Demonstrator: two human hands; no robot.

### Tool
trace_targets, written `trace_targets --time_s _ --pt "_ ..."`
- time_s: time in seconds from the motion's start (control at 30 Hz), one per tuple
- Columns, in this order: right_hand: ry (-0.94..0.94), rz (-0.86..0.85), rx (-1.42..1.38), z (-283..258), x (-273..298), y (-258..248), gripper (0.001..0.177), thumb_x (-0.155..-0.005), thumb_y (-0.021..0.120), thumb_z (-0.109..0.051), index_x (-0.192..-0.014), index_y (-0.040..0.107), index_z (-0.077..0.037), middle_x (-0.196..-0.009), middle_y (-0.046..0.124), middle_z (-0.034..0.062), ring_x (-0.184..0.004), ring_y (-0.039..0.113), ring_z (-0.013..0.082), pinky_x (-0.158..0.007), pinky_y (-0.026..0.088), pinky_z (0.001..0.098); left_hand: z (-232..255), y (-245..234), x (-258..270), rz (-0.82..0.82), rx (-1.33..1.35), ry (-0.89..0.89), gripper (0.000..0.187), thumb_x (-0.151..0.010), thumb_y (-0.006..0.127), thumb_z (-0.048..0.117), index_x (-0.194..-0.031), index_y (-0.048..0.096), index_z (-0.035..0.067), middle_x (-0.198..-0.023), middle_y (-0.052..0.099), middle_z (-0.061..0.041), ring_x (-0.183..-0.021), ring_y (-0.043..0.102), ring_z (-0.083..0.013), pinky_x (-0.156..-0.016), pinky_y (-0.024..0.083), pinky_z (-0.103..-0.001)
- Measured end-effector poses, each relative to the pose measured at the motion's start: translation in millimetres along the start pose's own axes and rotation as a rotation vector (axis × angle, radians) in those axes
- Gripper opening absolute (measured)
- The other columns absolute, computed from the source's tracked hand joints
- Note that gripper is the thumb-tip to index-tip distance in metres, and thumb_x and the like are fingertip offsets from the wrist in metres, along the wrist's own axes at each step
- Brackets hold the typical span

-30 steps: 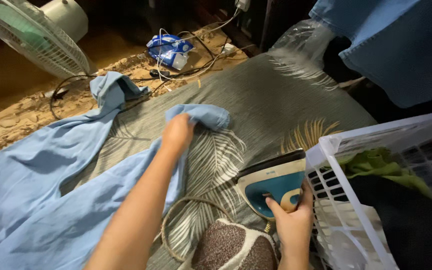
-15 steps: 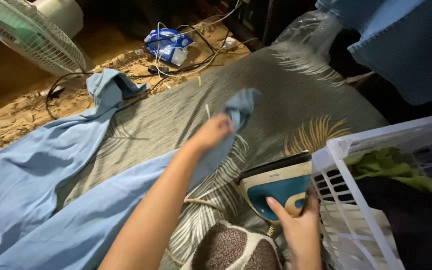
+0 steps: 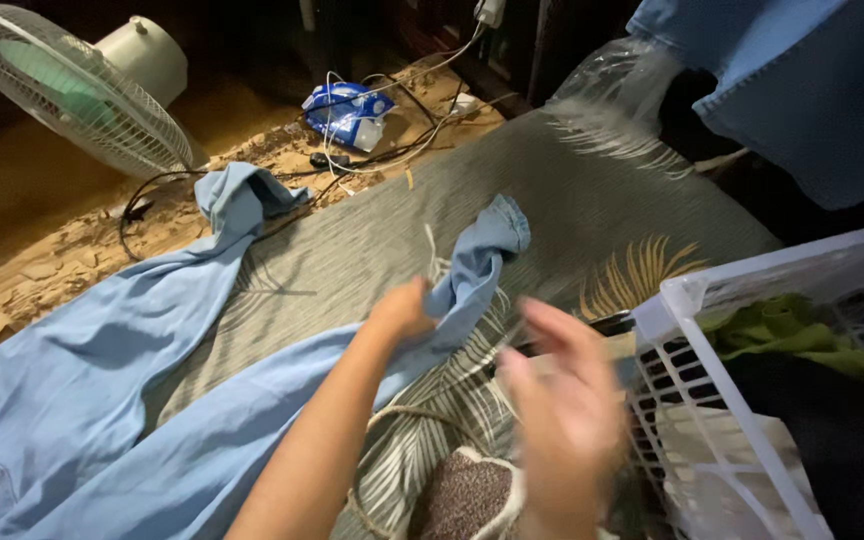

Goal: The person irons a pair of light blue jeans laid out on a patterned bedspread. They use a blue and white iron to smooth the front and back of the jeans, adjusting the garment as needed.

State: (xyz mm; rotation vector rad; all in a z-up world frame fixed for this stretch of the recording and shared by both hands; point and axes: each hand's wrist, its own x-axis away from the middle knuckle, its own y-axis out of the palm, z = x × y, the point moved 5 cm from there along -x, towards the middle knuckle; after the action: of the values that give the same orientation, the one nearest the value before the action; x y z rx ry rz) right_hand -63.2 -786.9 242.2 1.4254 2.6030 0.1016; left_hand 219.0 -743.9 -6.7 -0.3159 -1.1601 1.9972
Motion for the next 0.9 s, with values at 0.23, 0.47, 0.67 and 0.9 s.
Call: trace_targets --time_s 0.23,0.47,0.67,0.9 --pt "0.455 -0.002 0.676 146 -55 116 0.086 -0.075 0.091 -0.034 -0.147 0.045 -0.022 -0.157 0.022 0.0242 -0.140 0.027 0.0407 -0.112 0.030 0.0510 -35 -9 -7 0.066 0.554 -0.156 0.039 -0.082 0.079 0.026 -0.110 0.070 0.001 -0.097 0.075 -0.018 -0.089 0.067 -0.0307 -0.078 0.055 -0.044" --pt "0.618 0.072 -0.210 238 -63 129 0.070 -0.075 0.070 0.001 -0.140 0.052 -0.017 -0.119 0.062 0.0095 -0.101 0.064 0.0262 -0.085 0.055 0.0420 -30 -113 39 0.012 0.995 -0.259 0.047 -0.087 0.065 0.012 -0.133 0.062 0.008 -0.115 0.072 -0.009 -0.099 0.065 -0.0173 -0.087 0.052 -0.033" --pt "0.695 -0.034 -0.599 203 -74 112 0.065 -0.080 0.061 0.007 -0.141 0.064 -0.016 -0.106 0.059 0.0105 -0.086 0.062 0.0189 -0.076 0.058 0.0349 -8 -197 54 0.020 0.916 -0.294 0.080 -0.070 0.055 -0.006 -0.145 0.059 0.022 -0.120 0.062 -0.001 -0.089 0.064 -0.0117 -0.078 0.055 -0.028" --pt "0.771 -0.430 -0.772 106 -66 117 0.070 -0.076 0.059 0.006 -0.141 0.059 -0.019 -0.126 0.067 0.0067 -0.099 0.071 0.0199 -0.085 0.062 0.0358 -6 -214 50 -0.160 1.124 -0.255 0.052 -0.084 0.051 -0.003 -0.132 0.072 0.002 -0.123 0.073 -0.006 -0.095 0.068 -0.0132 -0.085 0.053 -0.029"
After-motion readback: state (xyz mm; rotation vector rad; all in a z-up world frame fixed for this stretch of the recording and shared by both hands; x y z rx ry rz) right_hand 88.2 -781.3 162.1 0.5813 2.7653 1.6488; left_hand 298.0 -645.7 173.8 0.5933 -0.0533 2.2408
